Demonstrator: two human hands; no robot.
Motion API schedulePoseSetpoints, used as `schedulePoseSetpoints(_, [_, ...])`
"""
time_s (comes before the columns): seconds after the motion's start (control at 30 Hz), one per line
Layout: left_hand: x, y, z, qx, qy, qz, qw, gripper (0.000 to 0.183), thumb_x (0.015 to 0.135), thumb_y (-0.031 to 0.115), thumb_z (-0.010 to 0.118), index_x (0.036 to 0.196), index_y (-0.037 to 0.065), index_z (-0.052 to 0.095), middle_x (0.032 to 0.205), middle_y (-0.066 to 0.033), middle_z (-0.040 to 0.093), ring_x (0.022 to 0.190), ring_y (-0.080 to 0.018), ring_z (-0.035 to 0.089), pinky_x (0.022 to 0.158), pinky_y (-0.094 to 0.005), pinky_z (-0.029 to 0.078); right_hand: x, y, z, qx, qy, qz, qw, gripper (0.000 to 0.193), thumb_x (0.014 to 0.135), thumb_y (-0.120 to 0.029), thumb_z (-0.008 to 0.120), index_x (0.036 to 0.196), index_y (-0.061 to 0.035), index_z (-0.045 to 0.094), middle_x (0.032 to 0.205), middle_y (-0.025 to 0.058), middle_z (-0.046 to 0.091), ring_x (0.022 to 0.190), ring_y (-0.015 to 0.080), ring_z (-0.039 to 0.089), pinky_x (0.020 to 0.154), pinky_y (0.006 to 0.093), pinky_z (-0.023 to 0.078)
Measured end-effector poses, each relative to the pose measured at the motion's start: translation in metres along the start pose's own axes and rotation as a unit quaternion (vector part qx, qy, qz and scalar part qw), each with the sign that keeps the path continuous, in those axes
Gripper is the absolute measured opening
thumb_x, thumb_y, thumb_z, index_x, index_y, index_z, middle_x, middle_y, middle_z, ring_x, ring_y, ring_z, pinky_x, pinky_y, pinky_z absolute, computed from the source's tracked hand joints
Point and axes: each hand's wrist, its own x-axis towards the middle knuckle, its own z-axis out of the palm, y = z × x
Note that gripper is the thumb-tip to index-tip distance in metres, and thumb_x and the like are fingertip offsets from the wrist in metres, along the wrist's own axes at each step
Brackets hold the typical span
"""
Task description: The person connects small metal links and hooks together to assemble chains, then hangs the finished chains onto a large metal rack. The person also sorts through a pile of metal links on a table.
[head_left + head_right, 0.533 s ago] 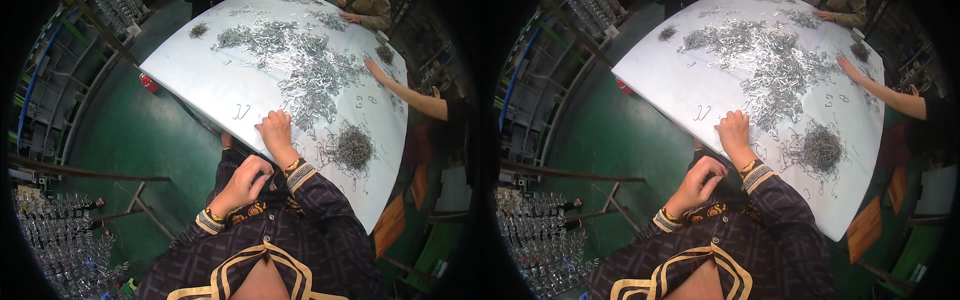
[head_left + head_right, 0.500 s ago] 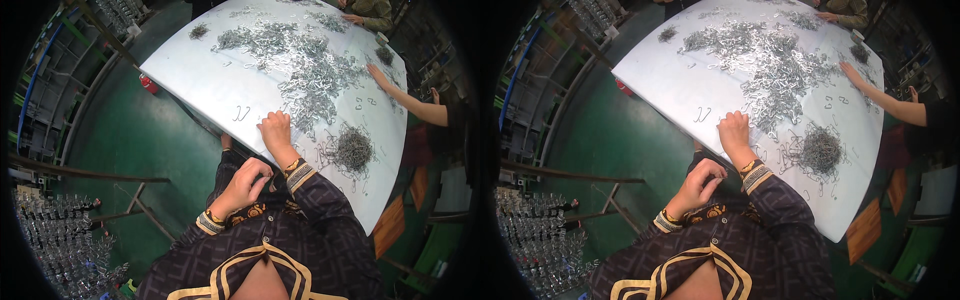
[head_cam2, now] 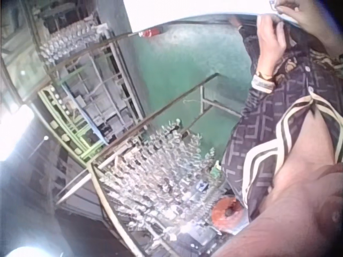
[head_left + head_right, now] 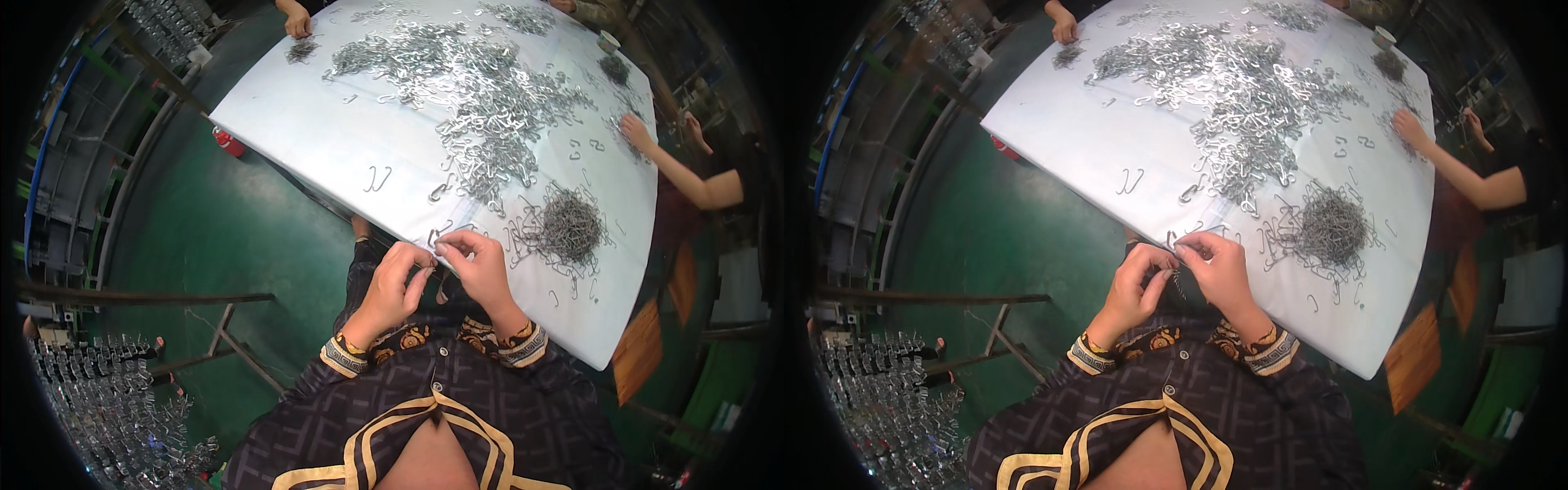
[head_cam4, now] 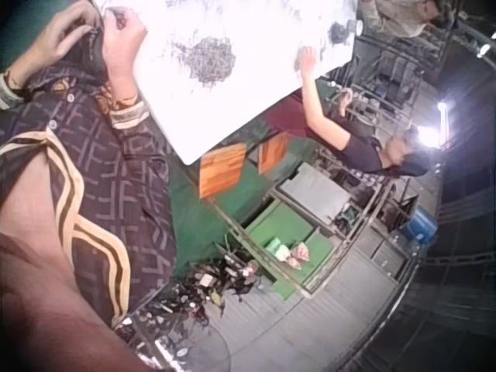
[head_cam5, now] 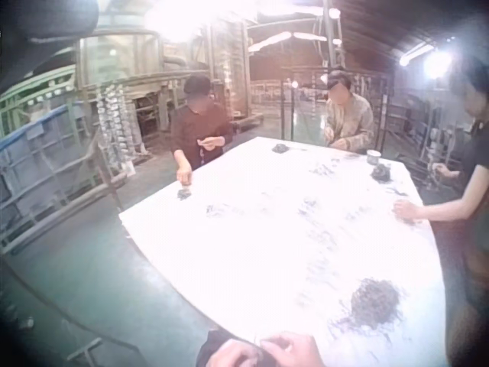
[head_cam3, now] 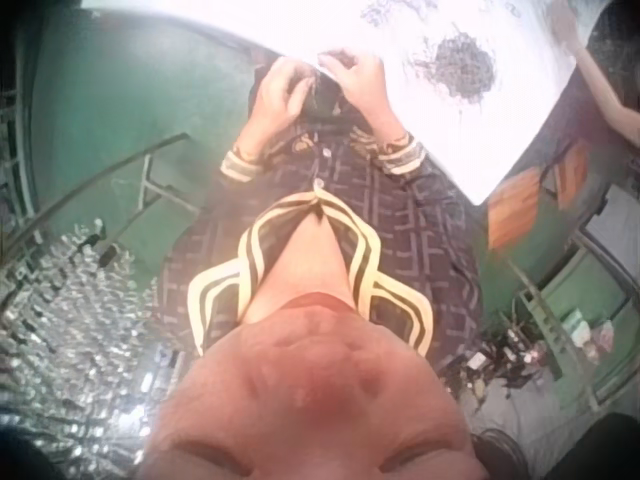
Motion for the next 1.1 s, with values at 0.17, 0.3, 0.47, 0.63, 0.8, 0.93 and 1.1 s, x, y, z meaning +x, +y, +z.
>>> schedulePoseSetpoints(0.17, [0.004,0.007,0.009,0.025,-0.021,0.006,0.999,0.016,0.081,-0.006,0.063,0.094,0.001,0.056,0.088,-0.0098,0.058,0.077,-0.0229,0.058,0.069,-0.0301,0.048,-0.027,-0.004,-0.009,0.006,0.041,-0.029,0.999,0.008,0.081,-0.002,0.069,0.088,0.0007,0.071,0.080,0.0104,0.068,0.071,0.0190,0.064,0.065,0.0297,0.049])
schedulePoseSetpoints(0.3, [0.003,0.008,0.011,0.037,-0.049,0.014,0.998,0.014,0.080,-0.006,0.064,0.091,0.000,0.057,0.085,-0.0106,0.057,0.075,-0.0255,0.057,0.070,-0.0316,0.048,-0.036,0.001,-0.009,-0.015,0.047,-0.056,0.997,0.008,0.079,-0.002,0.069,0.086,-0.0026,0.070,0.080,0.0094,0.068,0.076,0.0268,0.062,0.072,0.0346,0.047])
schedulePoseSetpoints(0.47, [0.020,0.001,0.003,-0.020,-0.135,-0.010,0.991,0.016,0.080,-0.002,0.068,0.095,0.001,0.064,0.094,-0.0124,0.066,0.089,-0.0292,0.064,0.076,-0.0348,0.051,-0.047,-0.004,-0.019,-0.084,0.065,-0.102,0.989,0.006,0.080,-0.006,0.069,0.085,-0.0047,0.070,0.079,0.0085,0.067,0.075,0.0274,0.061,0.072,0.0357,0.044])
schedulePoseSetpoints(0.63, [0.070,-0.021,0.038,0.073,-0.138,0.071,0.985,0.012,0.079,0.000,0.068,0.091,0.001,0.068,0.090,-0.0109,0.065,0.083,-0.0295,0.063,0.073,-0.0355,0.051,-0.056,-0.001,-0.023,-0.111,0.067,-0.110,0.985,0.004,0.079,-0.006,0.069,0.083,-0.0050,0.068,0.077,0.0080,0.065,0.076,0.0274,0.060,0.071,0.0364,0.042])
schedulePoseSetpoints(0.8, [0.108,-0.043,0.106,0.191,-0.198,0.287,0.917,0.011,0.073,0.005,0.066,0.084,0.003,0.068,0.079,-0.0067,0.058,0.079,-0.0250,0.058,0.070,-0.0358,0.050,-0.067,-0.004,-0.029,-0.140,0.070,-0.125,0.980,0.005,0.079,-0.006,0.070,0.084,-0.0055,0.068,0.077,0.0078,0.064,0.076,0.0276,0.059,0.071,0.0370,0.042])
schedulePoseSetpoints(0.93, [0.111,-0.039,0.119,0.292,-0.230,0.325,0.870,0.008,0.070,0.011,0.062,0.068,0.004,0.064,0.078,-0.0068,0.061,0.080,-0.0226,0.060,0.068,-0.0344,0.051,-0.072,-0.002,-0.032,-0.148,0.073,-0.119,0.979,0.007,0.077,-0.003,0.071,0.085,-0.0040,0.069,0.079,0.0086,0.066,0.074,0.0268,0.060,0.071,0.0346,0.044])
schedulePoseSetpoints(1.1, [0.111,-0.030,0.121,0.355,-0.227,0.339,0.841,0.008,0.070,0.011,0.062,0.066,0.004,0.064,0.073,-0.0067,0.062,0.073,-0.0242,0.062,0.066,-0.0365,0.051,-0.071,-0.001,-0.029,-0.130,0.083,-0.135,0.979,0.007,0.078,-0.003,0.071,0.084,-0.0049,0.068,0.078,0.0081,0.065,0.075,0.0274,0.059,0.070,0.0357,0.043])
